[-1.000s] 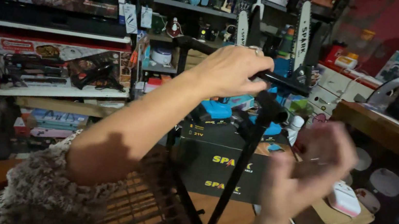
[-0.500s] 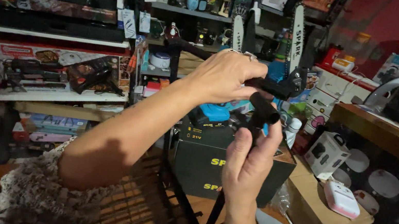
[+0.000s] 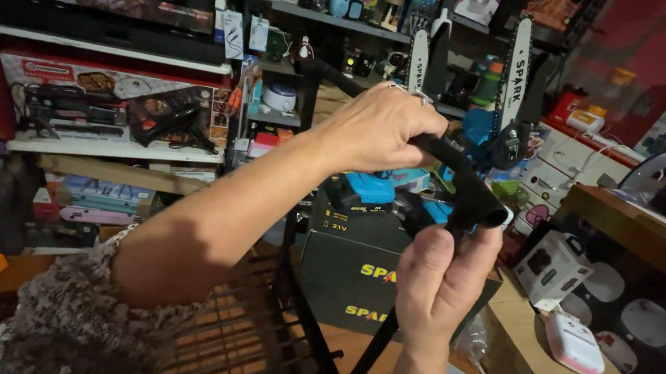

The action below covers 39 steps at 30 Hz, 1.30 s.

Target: The person assembles a black metal stand frame on a work table, attaching horizontal bars to the frame and tightening black knob fasteners by hand. They reposition the frame, align the bars, and continue securing joints throughout the clip.

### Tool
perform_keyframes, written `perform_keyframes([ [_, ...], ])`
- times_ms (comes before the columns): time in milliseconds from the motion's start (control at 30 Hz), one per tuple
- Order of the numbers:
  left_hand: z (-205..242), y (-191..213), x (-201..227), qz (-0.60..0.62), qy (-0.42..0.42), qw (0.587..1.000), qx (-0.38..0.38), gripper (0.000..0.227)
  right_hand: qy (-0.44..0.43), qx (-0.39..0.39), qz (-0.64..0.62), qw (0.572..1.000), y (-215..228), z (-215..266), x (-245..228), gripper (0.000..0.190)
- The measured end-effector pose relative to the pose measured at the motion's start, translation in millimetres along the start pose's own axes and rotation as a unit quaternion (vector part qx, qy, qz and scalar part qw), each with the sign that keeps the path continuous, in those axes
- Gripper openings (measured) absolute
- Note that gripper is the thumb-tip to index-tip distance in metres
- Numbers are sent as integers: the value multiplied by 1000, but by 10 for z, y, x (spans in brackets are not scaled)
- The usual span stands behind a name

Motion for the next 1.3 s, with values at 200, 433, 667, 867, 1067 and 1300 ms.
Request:
perform_keyframes([
  [200, 40, 97, 41, 10, 5, 1000, 7, 12, -13, 5, 1, 1000, 26, 14, 70, 55],
  [433, 57, 81, 25, 14, -2, 1000, 16, 12, -21, -7, -57, 998, -10, 25, 81, 52],
  [667, 59, 55, 40, 31, 10, 999, 14, 8, -28, -10, -46, 999, -10, 13, 83, 48],
  [867, 70, 336, 342, 27, -3, 999, 40, 8, -124, -18, -81, 989, -44, 47, -39, 44],
  [1067, 60, 324, 368, 22, 4, 999, 39, 11, -122, -28, -73, 989, -30, 39, -37, 46],
  [1300, 96, 313, 309, -9, 15, 999, 49, 26, -133, -54, -67, 987, 42, 136, 30, 49],
])
Point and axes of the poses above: each hand's wrist, its own z-axis away from the middle knuckle, its own y-axis out of the back of the hand, x = y × z, the point moved 6 cm from there along -z, towards the middle knuckle, and after that the axes turned 5 degrees about x, right-handed, at the moved point
